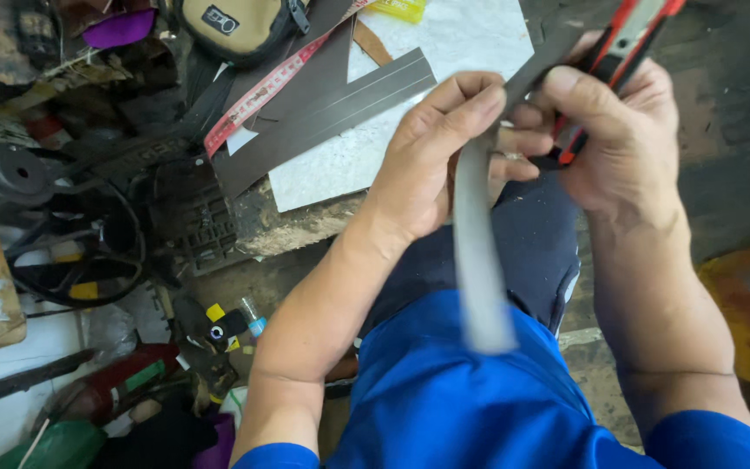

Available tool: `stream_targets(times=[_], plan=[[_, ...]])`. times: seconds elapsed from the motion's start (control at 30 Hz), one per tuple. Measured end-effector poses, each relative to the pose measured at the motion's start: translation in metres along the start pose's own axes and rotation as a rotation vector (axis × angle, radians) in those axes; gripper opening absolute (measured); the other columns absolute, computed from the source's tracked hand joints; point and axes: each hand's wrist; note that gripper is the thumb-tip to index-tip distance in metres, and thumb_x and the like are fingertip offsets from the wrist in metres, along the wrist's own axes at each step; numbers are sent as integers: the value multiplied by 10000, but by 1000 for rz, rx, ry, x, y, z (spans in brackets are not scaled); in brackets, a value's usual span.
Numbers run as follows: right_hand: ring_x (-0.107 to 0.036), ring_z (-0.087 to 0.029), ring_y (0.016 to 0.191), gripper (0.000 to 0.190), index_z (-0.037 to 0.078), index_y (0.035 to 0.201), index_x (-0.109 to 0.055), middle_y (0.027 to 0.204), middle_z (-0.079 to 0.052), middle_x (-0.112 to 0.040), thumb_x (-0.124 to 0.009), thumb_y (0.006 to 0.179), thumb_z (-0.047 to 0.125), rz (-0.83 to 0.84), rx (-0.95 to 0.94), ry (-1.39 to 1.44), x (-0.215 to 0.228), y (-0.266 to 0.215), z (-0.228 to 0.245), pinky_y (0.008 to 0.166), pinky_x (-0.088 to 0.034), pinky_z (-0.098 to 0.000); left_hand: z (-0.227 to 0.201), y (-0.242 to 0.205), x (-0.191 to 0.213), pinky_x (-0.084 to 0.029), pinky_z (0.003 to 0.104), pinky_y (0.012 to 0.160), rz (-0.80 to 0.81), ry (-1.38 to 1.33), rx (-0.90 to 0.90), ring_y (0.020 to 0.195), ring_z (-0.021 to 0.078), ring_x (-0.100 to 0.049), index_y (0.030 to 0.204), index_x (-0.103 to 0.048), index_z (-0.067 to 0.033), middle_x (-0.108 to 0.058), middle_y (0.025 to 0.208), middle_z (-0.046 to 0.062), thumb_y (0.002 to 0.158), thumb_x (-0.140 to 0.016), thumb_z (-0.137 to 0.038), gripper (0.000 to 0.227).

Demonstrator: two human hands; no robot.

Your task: The person uses a utility knife to scrape a thin strip of brown material on a workbench. They hold the material with their left hand and repeatedly scrape the surface with the knife blade in their right hand, removing small shavings.

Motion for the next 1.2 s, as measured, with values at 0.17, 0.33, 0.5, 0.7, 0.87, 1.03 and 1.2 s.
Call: stream_targets(times=[0.17,0.33,0.5,0.7,0.87,1.03,1.2], plan=[[-346,-116,574,220,118,840,-512,683,-22,-349,-634,983,2,77,-76,17,-1,-4,-7,469,-314,-235,9,-3,17,-649,492,803,0,-209,103,965,450,-744,1198,-572,27,-697,1096,378,1048,-657,-163,256],[-678,-163,630,123,88,943,-642,744,-85,-677,-757,902,76,-48,-69,-109,4,-8,-18,626,-625,-283,-7,-15,3,-708,353,791,-91,608,-19,922,293,-823,1160,-592,-107,-787,1056,199,1024,-567,-313,248],[-644,-231,600,195,66,817,-563,745,-128,-642,-742,888,99,-68,-80,-19,4,-12,-35,559,-555,-323,-8,-29,-9,-640,265,781,-176,1213,-282,882,175,-822,1160,-574,-157,-779,927,0,1057,-529,-287,172],[-642,-210,560,117,61,863,-621,745,-91,-647,-734,889,41,-160,-98,33,-2,-21,-42,520,-575,-318,1,-36,-4,-574,397,752,-312,1791,-632,853,270,-732,1222,-608,-140,-746,1030,22,1027,-687,-209,222],[-680,-210,650,139,33,947,-653,815,-83,-691,-749,851,2,-149,-86,120,1,-25,-49,639,-628,-313,3,-36,-3,-603,404,880,-288,1739,-722,997,283,-713,1154,-669,-21,-685,1091,107,1014,-694,-169,205],[-718,-201,851,123,37,960,-686,915,-79,-728,-741,859,-6,-137,-71,189,0,-27,-54,882,-615,-313,9,-37,-1,-602,363,919,-324,1597,-620,1023,242,-716,1175,-655,-71,-687,1118,59,982,-730,-208,248],[-700,-177,828,122,53,964,-680,917,-68,-718,-746,875,4,-104,-51,206,0,-25,-58,811,-596,-280,8,-33,-3,-584,350,893,-330,1570,-554,998,231,-718,1118,-673,-70,-693,1073,43,986,-677,-239,214]])
Point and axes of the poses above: each hand's wrist, its own y-axis towards the middle knuckle, its own x-axis out of the back of the hand, z = x × y
